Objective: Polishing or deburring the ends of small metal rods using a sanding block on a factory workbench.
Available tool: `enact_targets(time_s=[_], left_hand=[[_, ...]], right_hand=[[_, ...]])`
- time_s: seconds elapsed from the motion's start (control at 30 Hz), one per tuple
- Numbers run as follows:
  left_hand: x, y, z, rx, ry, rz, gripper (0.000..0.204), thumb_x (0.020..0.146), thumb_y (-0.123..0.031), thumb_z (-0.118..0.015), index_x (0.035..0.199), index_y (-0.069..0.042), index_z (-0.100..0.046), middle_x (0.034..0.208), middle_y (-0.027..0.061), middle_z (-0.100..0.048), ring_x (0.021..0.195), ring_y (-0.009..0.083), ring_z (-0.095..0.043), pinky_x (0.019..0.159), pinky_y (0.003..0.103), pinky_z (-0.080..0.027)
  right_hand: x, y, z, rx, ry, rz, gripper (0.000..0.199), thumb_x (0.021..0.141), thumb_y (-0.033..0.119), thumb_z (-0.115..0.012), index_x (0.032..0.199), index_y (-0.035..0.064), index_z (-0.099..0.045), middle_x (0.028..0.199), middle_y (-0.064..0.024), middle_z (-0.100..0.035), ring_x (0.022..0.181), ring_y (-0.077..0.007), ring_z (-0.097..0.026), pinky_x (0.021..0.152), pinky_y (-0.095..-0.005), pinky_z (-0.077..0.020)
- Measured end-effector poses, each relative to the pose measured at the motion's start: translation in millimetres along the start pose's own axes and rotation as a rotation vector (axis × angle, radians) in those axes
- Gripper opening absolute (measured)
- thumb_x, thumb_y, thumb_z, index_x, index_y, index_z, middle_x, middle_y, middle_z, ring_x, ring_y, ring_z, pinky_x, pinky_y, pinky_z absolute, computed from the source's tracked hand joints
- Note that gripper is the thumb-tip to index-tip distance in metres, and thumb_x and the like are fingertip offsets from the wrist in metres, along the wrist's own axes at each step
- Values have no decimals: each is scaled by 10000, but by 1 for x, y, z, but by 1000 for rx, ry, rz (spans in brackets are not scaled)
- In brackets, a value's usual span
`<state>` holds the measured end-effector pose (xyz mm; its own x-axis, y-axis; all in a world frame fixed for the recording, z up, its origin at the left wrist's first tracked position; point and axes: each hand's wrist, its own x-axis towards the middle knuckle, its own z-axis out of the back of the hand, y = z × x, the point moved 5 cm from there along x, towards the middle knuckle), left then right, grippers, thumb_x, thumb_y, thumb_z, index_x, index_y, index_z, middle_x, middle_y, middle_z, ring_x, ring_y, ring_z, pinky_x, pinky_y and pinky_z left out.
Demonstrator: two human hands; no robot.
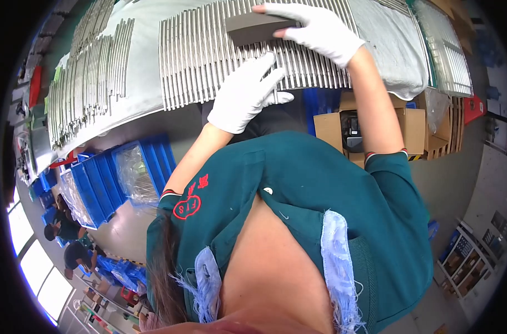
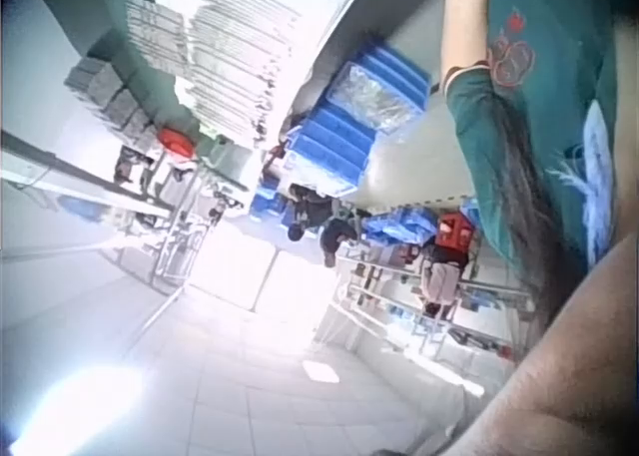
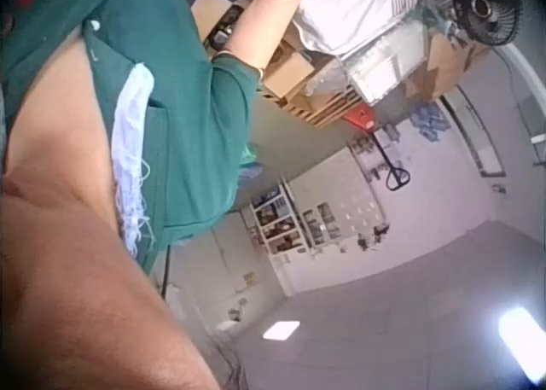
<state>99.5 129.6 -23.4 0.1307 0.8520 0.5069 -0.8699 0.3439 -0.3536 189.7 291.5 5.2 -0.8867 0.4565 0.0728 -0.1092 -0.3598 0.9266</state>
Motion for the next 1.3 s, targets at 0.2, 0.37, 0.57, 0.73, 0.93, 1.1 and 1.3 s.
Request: enact_targets(time_s=[0.2, 0.37, 0.57, 0.73, 0.93, 1.1, 1.3], left_hand=[[-1, -1, -4, -41, 18, 61, 527, 775, -449, -720, 1130, -70, -631, 1207, 164, -619, 1114, 320, -604, 915, 410, -515], [-2, 0, -5, -33, -24, 39, 522, 774, -449, -720, 1126, -75, -629, 1219, 155, -616, 1106, 311, -606, 907, 407, -518], [-1, 0, -3, -60, 17, 78, 530, 775, -465, -722, 1137, -88, -635, 1220, 141, -615, 1123, 309, -597, 919, 401, -512], [1, 0, -4, -45, -7, 59, 543, 773, -487, -728, 1149, -105, -645, 1224, 139, -617, 1148, 317, -593, 937, 400, -509], [1, 0, -3, -61, 55, 107, 546, 772, -486, -729, 1146, -98, -641, 1221, 138, -616, 1145, 314, -594, 939, 398, -507], [2, 0, -4, -52, 13, 46, 493, 799, -446, -697, 1097, -61, -616, 1216, 124, -591, 1105, 294, -583, 926, 388, -496], [1, 2, -8, -77, 19, 65, 537, 774, -466, -721, 1140, -85, -625, 1209, 104, -602, 1089, 305, -594, 909, 392, -504]], right_hand=[[-14, -16, 41, -152, -35, -202, 533, 890, 192, -701, 1401, 136, -561, 1340, -43, -622, 1226, -160, -563, 1073, -295, -419], [6, 0, -4, -12, 15, -12, 513, 896, 154, -693, 1391, 114, -566, 1377, -30, -596, 1260, -151, -530, 1074, -286, -413], [-29, -7, 48, -72, -45, -126, 549, 865, 169, -736, 1382, 90, -572, 1355, -55, -610, 1264, -172, -537, 1091, -308, -398], [-8, 2, 10, -141, -55, -72, 536, 866, 150, -730, 1378, 101, -579, 1369, -57, -603, 1276, -172, -529, 1102, -315, -392], [-10, -8, 34, -74, -24, -151, 521, 879, 141, -709, 1381, 108, -575, 1358, -37, -614, 1251, -158, -548, 1088, -299, -408], [7, 4, 1, -152, 10, 60, 512, 888, 144, -701, 1384, 120, -576, 1357, -41, -611, 1220, -140, -551, 1054, -291, -443], [-28, -9, 50, -86, -40, -64, 479, 911, 130, -670, 1379, 102, -573, 1357, -43, -605, 1232, -171, -563, 1068, -288, -447]])
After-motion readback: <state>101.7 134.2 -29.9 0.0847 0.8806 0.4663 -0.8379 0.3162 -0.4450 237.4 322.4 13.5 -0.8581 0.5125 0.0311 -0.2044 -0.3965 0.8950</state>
